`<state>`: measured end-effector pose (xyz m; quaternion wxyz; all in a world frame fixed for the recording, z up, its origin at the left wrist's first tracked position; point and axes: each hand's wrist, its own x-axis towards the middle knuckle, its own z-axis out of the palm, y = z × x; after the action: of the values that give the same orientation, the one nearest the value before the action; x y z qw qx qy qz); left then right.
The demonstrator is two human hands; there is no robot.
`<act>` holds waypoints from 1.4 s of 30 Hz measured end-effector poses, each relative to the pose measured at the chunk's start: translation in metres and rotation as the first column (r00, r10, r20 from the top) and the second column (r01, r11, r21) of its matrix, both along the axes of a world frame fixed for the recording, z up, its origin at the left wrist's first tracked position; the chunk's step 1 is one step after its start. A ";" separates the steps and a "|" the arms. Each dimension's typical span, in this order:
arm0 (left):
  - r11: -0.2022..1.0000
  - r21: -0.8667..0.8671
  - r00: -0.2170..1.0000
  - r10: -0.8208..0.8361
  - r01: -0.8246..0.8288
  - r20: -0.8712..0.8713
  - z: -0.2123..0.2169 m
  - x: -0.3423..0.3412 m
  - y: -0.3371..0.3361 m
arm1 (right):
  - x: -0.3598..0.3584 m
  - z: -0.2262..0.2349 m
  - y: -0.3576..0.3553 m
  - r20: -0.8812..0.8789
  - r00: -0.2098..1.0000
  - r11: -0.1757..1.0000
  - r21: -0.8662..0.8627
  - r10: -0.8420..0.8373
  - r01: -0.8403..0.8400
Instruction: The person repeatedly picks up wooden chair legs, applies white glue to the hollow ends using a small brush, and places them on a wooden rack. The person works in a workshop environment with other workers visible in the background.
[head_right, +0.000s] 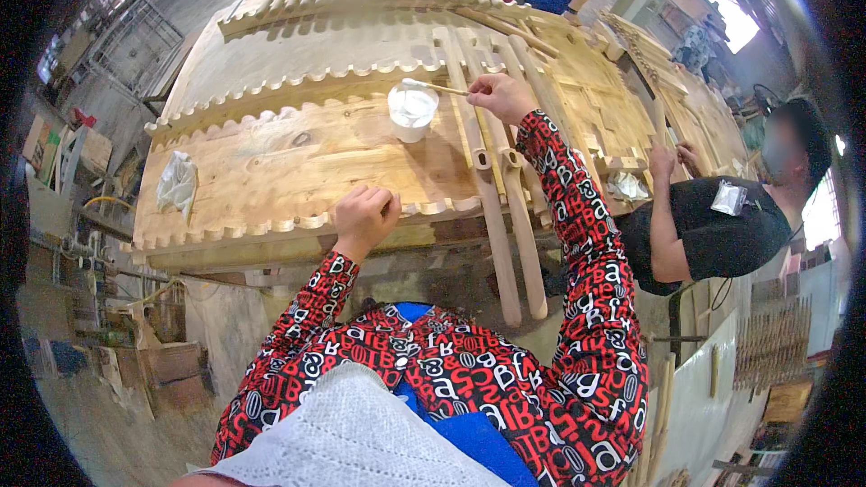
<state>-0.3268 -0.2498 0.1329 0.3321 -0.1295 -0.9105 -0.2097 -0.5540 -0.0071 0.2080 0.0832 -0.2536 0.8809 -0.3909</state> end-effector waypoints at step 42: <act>0.989 -0.085 0.987 0.130 -0.122 0.097 -0.010 -0.010 0.029 | 0.093 -0.062 0.278 0.000 0.966 0.966 0.040 -0.257 0.257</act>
<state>-0.3372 -0.2209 0.1225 0.2923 -0.0737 -0.9402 -0.1585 -0.4607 0.2712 0.1461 0.0391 -0.1348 0.9136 -0.3815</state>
